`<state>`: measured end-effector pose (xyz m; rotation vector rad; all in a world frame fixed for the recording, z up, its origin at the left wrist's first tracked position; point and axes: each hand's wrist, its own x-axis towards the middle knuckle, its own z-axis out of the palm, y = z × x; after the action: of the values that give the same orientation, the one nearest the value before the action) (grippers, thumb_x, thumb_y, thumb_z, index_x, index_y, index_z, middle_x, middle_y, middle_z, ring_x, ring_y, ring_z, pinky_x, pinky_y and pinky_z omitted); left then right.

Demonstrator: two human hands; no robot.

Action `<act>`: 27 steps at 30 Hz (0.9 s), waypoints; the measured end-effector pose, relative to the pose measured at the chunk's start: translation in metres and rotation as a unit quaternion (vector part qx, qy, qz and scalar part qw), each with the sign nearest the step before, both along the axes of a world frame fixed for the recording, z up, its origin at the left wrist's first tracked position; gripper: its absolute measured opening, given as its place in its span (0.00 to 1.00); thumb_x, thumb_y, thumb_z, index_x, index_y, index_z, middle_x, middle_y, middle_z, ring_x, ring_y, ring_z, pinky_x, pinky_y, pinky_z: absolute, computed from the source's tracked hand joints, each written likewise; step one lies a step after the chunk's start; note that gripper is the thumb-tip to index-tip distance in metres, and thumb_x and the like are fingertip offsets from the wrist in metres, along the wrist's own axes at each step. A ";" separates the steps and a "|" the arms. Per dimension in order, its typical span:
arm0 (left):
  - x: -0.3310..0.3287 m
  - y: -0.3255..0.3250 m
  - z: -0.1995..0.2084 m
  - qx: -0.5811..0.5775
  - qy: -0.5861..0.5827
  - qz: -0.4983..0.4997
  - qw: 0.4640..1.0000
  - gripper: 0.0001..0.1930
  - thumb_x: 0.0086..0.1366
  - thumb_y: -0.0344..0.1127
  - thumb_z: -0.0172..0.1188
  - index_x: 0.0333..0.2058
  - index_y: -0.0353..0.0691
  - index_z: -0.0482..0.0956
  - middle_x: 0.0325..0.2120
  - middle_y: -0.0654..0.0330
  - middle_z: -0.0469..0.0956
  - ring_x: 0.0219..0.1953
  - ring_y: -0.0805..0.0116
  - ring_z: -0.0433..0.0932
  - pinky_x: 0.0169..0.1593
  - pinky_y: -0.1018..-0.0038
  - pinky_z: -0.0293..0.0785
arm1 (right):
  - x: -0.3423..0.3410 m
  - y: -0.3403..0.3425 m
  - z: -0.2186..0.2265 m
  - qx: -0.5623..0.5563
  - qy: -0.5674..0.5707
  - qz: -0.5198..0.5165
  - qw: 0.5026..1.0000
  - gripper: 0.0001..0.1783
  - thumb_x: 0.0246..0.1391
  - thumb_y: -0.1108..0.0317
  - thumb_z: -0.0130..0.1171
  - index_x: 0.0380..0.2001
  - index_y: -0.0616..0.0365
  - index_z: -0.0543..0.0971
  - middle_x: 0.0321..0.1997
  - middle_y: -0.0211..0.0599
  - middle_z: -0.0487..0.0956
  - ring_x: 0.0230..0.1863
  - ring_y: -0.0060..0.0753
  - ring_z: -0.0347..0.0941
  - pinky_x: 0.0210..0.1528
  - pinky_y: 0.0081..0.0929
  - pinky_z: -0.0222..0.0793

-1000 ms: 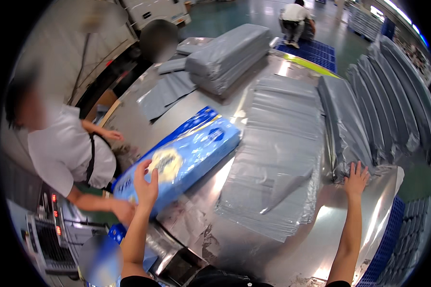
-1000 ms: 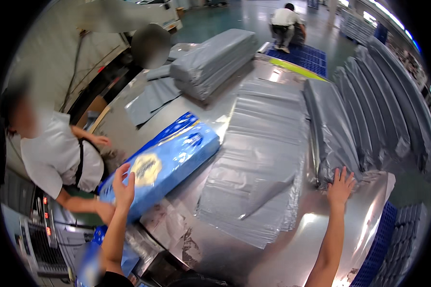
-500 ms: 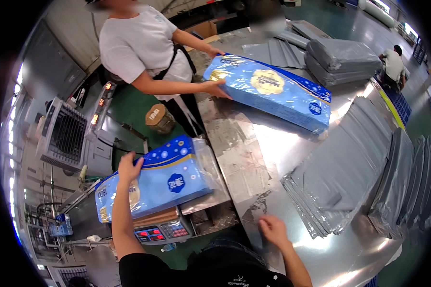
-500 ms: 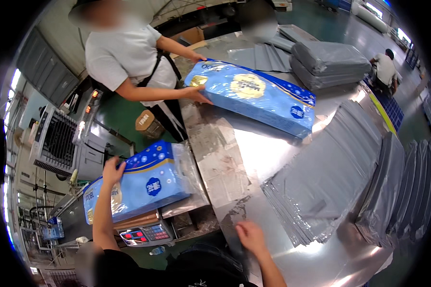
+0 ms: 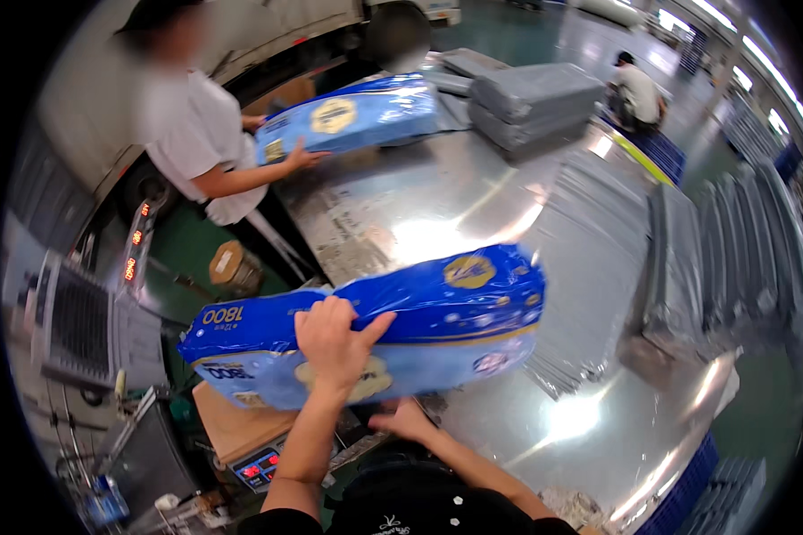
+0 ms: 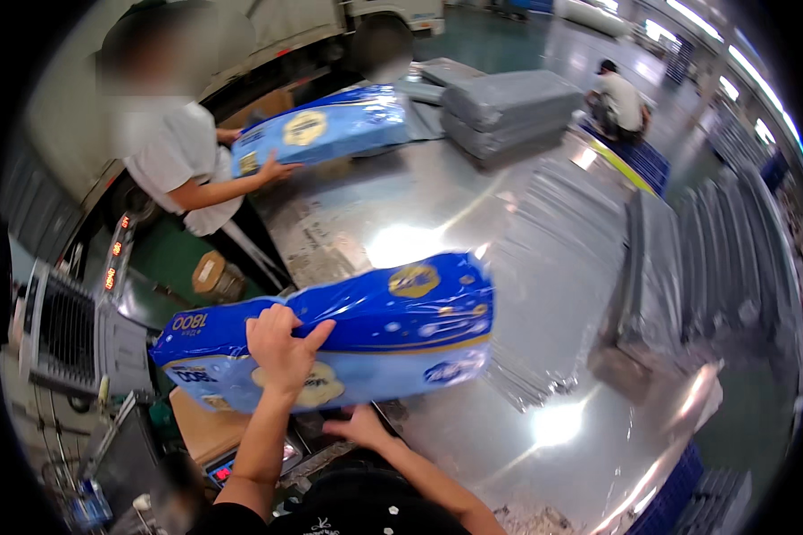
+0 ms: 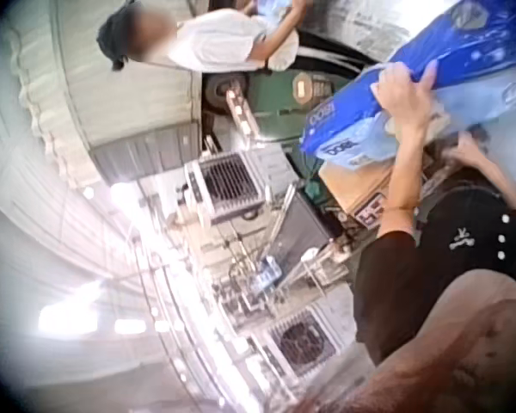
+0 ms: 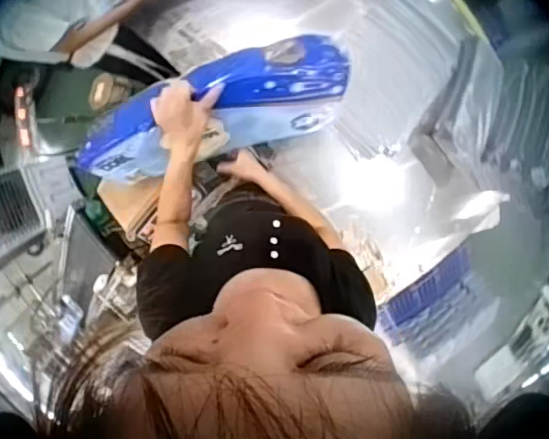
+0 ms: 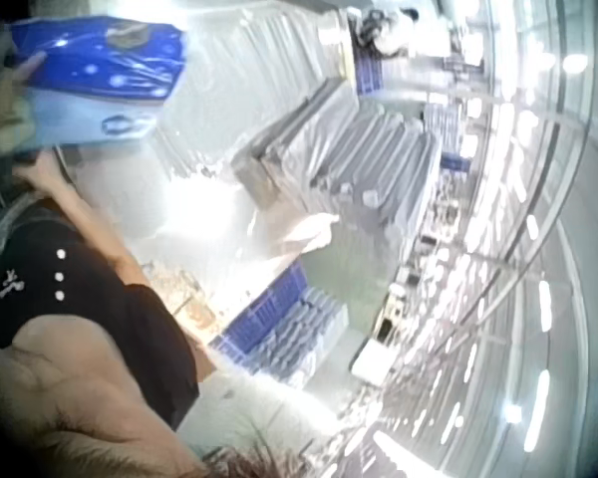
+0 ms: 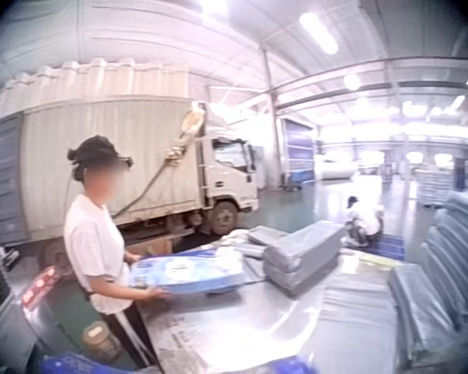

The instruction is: The person places blue packages of tissues into grey plastic mailer bags on a metal table. The person folds the top of the bag over the package to seal it and stacks the finished packages. Another person works alongside, performing similar packing actions.

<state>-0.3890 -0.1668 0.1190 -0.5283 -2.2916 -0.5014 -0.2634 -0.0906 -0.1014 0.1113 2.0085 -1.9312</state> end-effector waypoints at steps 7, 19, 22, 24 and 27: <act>0.013 0.124 0.116 0.403 0.009 -0.229 0.886 0.23 0.61 0.36 0.66 0.16 0.42 0.59 0.15 0.70 0.56 0.21 0.79 0.54 0.25 0.77 0.51 | 0.011 0.165 0.133 0.179 0.311 -0.280 0.891 0.44 0.34 0.44 0.75 0.49 0.66 0.75 0.50 0.51 0.75 0.52 0.47 0.71 0.57 0.40 0.64; -0.049 0.343 -0.095 0.167 -0.259 -0.497 0.811 0.12 0.61 0.38 0.58 0.37 0.35 0.76 0.34 0.51 0.76 0.38 0.56 0.76 0.42 0.66 0.74 | 0.260 0.280 0.302 0.572 0.169 -0.473 0.648 0.49 0.25 0.52 0.77 0.56 0.53 0.72 0.51 0.53 0.74 0.48 0.53 0.73 0.51 0.41 0.70; -0.066 0.340 -0.168 -0.233 -0.241 -0.460 0.822 0.18 0.56 0.36 0.60 0.45 0.37 0.74 0.42 0.50 0.72 0.47 0.54 0.74 0.45 0.63 0.75 | 0.256 0.260 0.275 0.655 -0.114 -0.375 0.645 0.59 0.23 0.41 0.74 0.63 0.46 0.64 0.56 0.64 0.66 0.52 0.63 0.69 0.52 0.47 0.68; -0.072 0.345 -0.226 -0.405 -0.198 -0.430 0.782 0.20 0.54 0.35 0.61 0.46 0.38 0.74 0.43 0.53 0.72 0.46 0.54 0.74 0.46 0.64 0.75 | 0.281 0.246 0.182 0.566 -0.276 -0.368 0.684 0.59 0.24 0.44 0.75 0.65 0.39 0.61 0.52 0.60 0.64 0.49 0.60 0.70 0.50 0.47 0.69; -0.079 0.354 -0.255 -0.474 -0.140 -0.397 0.773 0.20 0.53 0.34 0.61 0.46 0.38 0.74 0.44 0.56 0.71 0.47 0.56 0.74 0.47 0.65 0.76 | 0.302 0.251 0.178 0.497 -0.259 -0.416 0.716 0.59 0.24 0.47 0.76 0.66 0.38 0.61 0.50 0.53 0.67 0.49 0.55 0.71 0.51 0.44 0.69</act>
<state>-0.4684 0.1872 -0.1362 -2.0862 -2.3822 0.3161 0.0390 0.1603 0.0761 1.8368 2.4571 -0.6205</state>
